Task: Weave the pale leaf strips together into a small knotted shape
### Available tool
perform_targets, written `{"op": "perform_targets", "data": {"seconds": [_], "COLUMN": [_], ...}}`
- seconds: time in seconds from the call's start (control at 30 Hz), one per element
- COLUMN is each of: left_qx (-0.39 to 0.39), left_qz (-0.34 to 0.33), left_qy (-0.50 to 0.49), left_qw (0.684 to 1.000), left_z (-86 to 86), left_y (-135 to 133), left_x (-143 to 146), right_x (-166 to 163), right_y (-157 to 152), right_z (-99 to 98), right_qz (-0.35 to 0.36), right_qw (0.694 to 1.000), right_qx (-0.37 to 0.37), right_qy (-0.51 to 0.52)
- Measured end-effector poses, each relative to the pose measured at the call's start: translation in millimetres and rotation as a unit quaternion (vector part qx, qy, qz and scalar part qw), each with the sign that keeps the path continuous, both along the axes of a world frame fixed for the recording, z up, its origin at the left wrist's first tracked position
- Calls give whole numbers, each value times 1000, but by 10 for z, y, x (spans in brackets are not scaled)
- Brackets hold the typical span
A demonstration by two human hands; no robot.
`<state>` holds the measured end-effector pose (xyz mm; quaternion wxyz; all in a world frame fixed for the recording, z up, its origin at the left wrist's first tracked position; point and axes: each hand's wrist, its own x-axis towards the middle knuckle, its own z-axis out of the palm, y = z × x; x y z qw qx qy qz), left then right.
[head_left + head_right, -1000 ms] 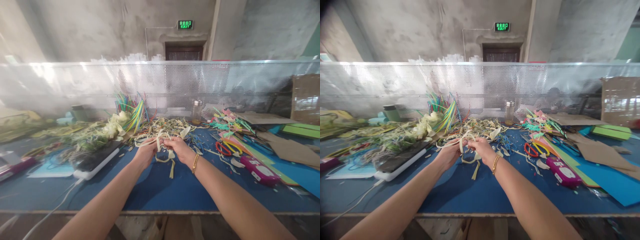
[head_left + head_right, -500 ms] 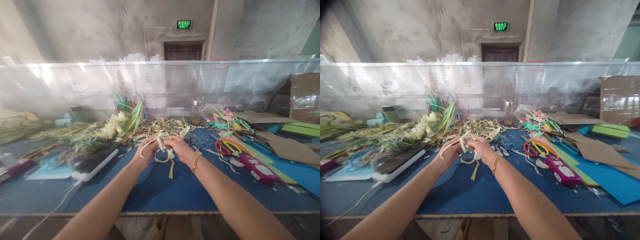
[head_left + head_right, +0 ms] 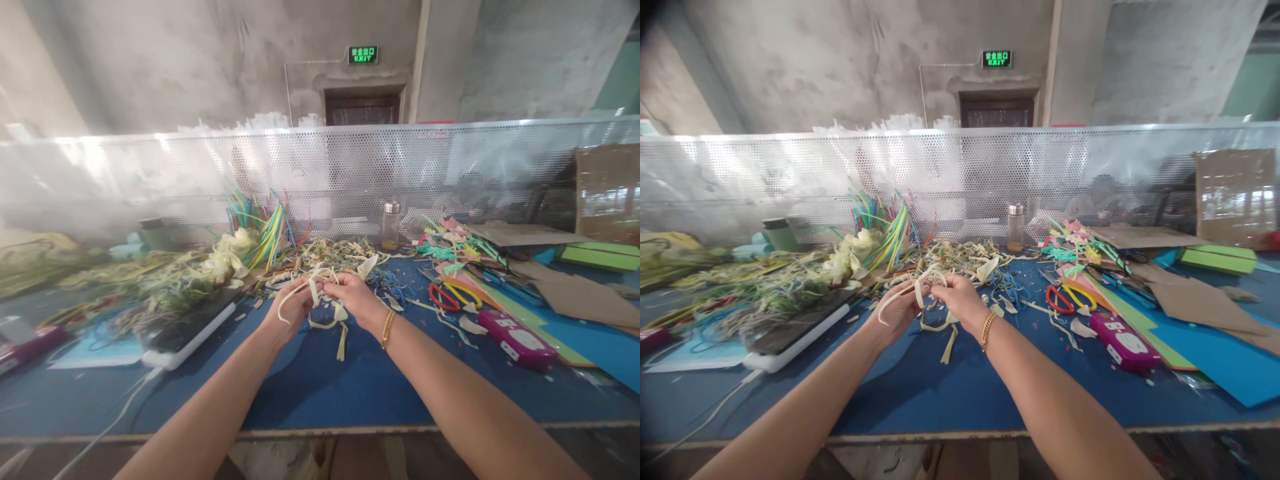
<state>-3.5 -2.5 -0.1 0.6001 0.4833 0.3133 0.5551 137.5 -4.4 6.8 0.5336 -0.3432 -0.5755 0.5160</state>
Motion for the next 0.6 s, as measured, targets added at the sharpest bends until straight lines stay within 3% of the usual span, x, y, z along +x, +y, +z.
{"op": "perform_targets", "data": {"seconds": [0.2,0.33,0.6], "left_qx": [-9,-9,-57], "left_qz": [2,-31,4], "left_qy": [-40,-70,-140], "left_qw": [999,997,989], "left_z": [29,58,115], "left_y": [5,-13,7], "left_x": [-5,-11,-38], "right_x": [-12,-13,15], "right_y": [5,-8,3], "right_z": [14,28,35], "right_qz": [-10,-19,-32], "right_qw": [999,999,993], "right_qx": [-4,0,-82], "right_qy": [40,40,76]}}
